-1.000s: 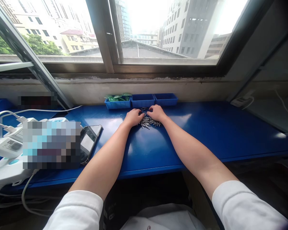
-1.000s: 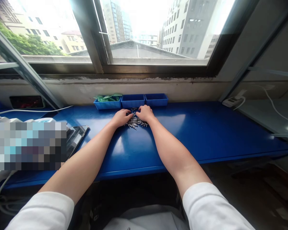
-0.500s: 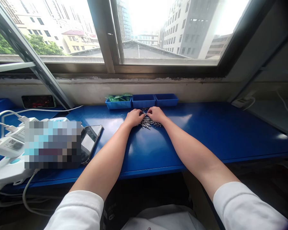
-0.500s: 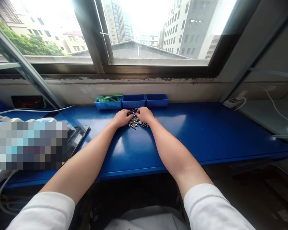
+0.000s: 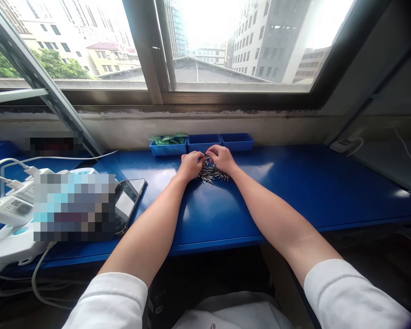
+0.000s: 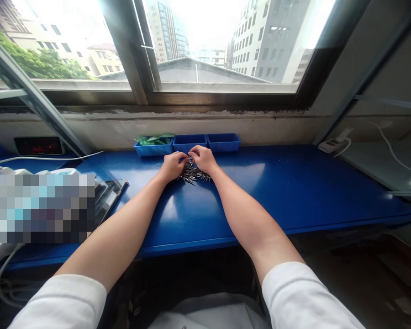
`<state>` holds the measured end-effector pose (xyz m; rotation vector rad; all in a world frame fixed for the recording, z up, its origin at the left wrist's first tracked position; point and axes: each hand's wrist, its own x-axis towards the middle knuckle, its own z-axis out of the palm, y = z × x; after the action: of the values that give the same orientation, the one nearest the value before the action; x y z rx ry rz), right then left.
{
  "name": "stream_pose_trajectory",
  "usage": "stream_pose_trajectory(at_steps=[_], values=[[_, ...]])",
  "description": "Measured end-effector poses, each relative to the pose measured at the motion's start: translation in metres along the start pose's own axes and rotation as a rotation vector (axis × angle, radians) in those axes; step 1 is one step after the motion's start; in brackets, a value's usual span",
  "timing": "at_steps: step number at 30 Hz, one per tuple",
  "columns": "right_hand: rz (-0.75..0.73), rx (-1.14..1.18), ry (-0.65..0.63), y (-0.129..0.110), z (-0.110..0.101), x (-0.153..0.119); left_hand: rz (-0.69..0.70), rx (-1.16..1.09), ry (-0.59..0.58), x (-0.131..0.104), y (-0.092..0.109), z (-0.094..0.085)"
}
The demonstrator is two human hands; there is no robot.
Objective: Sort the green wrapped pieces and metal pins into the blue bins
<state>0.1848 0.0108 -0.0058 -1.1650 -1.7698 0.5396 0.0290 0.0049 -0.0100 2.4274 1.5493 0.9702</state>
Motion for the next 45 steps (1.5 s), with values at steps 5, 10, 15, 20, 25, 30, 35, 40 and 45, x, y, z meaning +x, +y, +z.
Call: stream_pose_trajectory(at_steps=[5, 10, 15, 20, 25, 30, 35, 40, 45], values=[[-0.005, 0.107, -0.023, -0.001, 0.0, 0.0, -0.042, 0.026, 0.007, 0.0, 0.002, -0.001], [0.036, 0.057, 0.063, 0.004, -0.004, 0.003, -0.087, 0.058, -0.002, -0.001, 0.005, -0.002], [0.091, -0.249, 0.283, 0.016, -0.014, 0.008, -0.16, 0.106, 0.016, 0.001, -0.002, 0.001], [0.221, -0.485, 0.279, 0.03, -0.022, 0.011, -0.196, 0.135, -0.035, 0.003, -0.006, 0.003], [0.222, -0.528, 0.218, 0.039, -0.022, 0.014, -0.205, 0.152, -0.058, 0.002, -0.007, 0.005], [0.24, -0.524, 0.185, 0.044, -0.02, 0.017, -0.19, 0.137, -0.079, 0.002, -0.01, 0.007], [0.27, -0.517, 0.21, 0.045, -0.02, 0.017, -0.179, 0.139, -0.089, 0.003, -0.011, 0.008], [0.311, -0.518, 0.261, 0.041, -0.024, 0.016, -0.181, 0.143, -0.093, 0.002, -0.009, 0.007], [0.331, -0.521, 0.279, 0.037, -0.023, 0.014, -0.173, 0.134, -0.096, 0.002, -0.009, 0.006]])
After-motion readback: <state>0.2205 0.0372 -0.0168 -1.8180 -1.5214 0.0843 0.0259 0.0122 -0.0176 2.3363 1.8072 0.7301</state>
